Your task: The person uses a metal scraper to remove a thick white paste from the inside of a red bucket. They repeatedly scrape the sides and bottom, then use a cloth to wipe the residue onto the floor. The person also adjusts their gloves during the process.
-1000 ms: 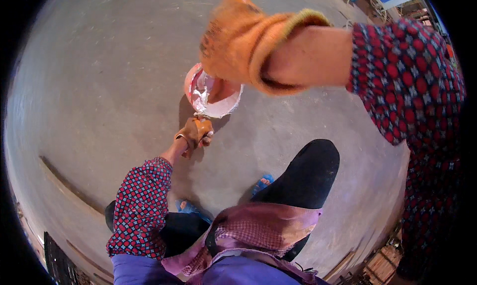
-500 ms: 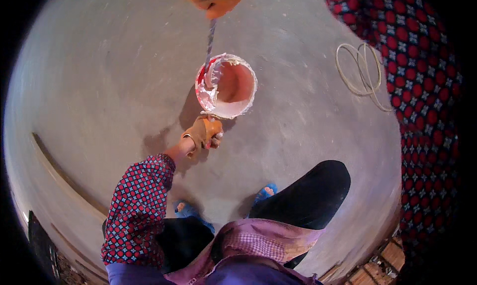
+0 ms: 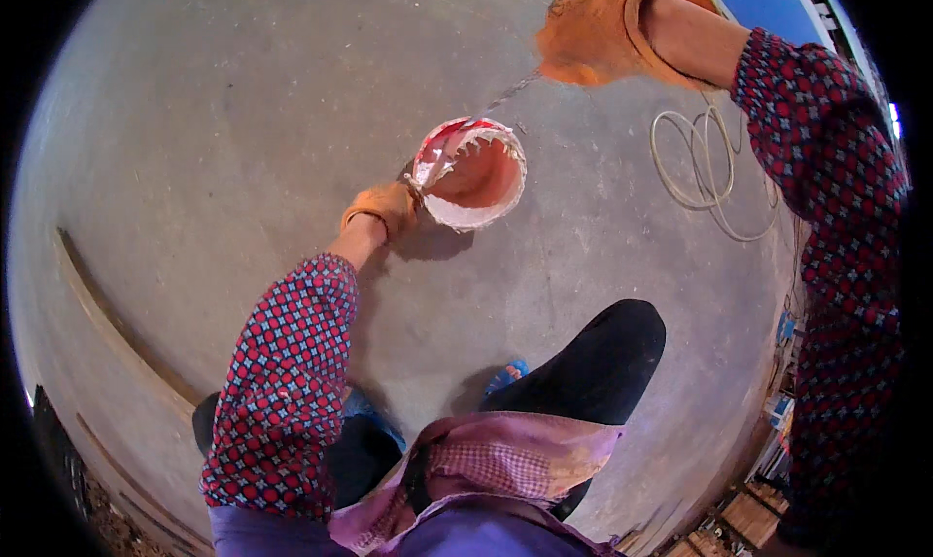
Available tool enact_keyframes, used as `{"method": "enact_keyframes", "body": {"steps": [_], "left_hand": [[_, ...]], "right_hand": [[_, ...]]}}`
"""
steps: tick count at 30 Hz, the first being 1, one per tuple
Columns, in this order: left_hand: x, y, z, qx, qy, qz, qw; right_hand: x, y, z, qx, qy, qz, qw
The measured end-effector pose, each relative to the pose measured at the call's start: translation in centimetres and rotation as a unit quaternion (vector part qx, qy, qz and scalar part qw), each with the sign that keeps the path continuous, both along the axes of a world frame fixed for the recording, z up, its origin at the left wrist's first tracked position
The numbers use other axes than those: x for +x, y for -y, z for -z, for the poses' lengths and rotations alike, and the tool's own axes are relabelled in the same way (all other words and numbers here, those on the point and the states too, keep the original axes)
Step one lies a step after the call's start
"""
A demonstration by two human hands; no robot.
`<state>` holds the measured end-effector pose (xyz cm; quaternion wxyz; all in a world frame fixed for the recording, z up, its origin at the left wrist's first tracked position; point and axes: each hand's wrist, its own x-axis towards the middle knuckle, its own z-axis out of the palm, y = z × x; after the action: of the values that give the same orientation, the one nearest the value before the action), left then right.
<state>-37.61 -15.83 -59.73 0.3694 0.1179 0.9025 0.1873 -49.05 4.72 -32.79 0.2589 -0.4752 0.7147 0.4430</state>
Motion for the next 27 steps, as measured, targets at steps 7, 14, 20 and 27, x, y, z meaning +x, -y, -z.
{"method": "enact_keyframes", "body": {"steps": [7, 14, 20, 27], "left_hand": [[-0.7, 0.1, 0.5, 0.004, -0.076, 0.042, 0.996], [0.2, -0.5, -2.9, -0.044, -0.022, 0.069, 0.996], [0.8, -0.1, -3.2, -0.054, -0.002, 0.048, 0.997], [2.1, 0.0, -4.3, -0.037, -0.04, 0.087, 0.995]], "right_hand": [[-1.1, -2.0, 1.8, 0.017, -0.069, -0.002, 0.997], [-0.9, -2.0, 2.7, 0.027, -0.218, 0.229, 0.948], [-5.0, -3.5, 3.7, -0.103, -0.172, 0.155, 0.967], [-8.0, -8.8, 4.7, -0.074, -0.167, 0.219, 0.958]]}}
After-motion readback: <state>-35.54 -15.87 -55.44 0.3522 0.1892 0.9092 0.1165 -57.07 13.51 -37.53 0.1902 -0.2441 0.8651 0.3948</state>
